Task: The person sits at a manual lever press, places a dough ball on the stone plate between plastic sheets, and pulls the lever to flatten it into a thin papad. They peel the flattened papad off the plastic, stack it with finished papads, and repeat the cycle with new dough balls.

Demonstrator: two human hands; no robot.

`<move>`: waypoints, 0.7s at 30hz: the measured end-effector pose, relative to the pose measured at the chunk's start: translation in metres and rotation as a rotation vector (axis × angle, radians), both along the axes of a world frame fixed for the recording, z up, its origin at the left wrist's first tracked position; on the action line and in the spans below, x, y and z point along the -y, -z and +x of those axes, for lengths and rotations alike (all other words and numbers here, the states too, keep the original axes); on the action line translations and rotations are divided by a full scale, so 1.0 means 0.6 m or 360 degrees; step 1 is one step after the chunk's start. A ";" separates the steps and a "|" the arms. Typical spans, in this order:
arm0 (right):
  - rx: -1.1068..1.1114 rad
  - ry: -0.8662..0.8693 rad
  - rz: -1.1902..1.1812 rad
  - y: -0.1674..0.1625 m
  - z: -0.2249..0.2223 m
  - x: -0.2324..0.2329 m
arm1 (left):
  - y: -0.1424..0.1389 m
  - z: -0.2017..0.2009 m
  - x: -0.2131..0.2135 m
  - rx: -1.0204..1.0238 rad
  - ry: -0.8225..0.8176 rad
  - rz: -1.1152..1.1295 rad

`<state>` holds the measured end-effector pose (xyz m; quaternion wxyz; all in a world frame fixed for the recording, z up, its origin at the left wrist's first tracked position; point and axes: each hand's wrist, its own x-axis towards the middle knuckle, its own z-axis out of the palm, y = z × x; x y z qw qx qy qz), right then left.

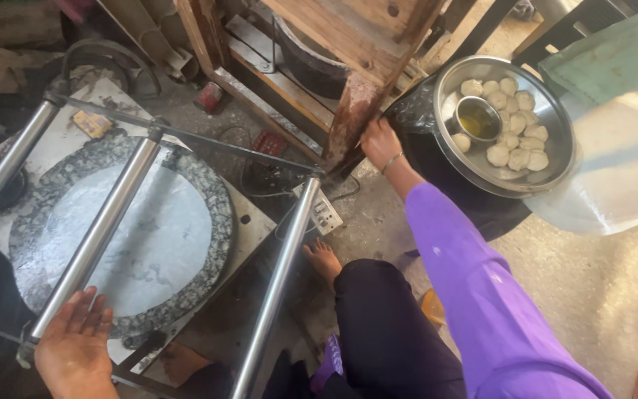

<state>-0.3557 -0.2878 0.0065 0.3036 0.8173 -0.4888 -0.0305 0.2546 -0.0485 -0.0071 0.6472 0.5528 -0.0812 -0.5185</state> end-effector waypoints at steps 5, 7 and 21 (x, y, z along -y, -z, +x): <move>-0.0052 0.0082 0.0024 0.001 0.014 0.014 | -0.018 0.000 0.011 -0.0018 -0.0037 0.0027; -0.0017 0.0103 -0.0046 0.006 0.016 0.007 | -0.029 -0.007 0.018 0.0015 -0.0044 0.0043; 0.0633 0.0166 -0.0193 -0.033 -0.007 -0.206 | 0.003 -0.004 0.023 0.0047 0.0162 0.0055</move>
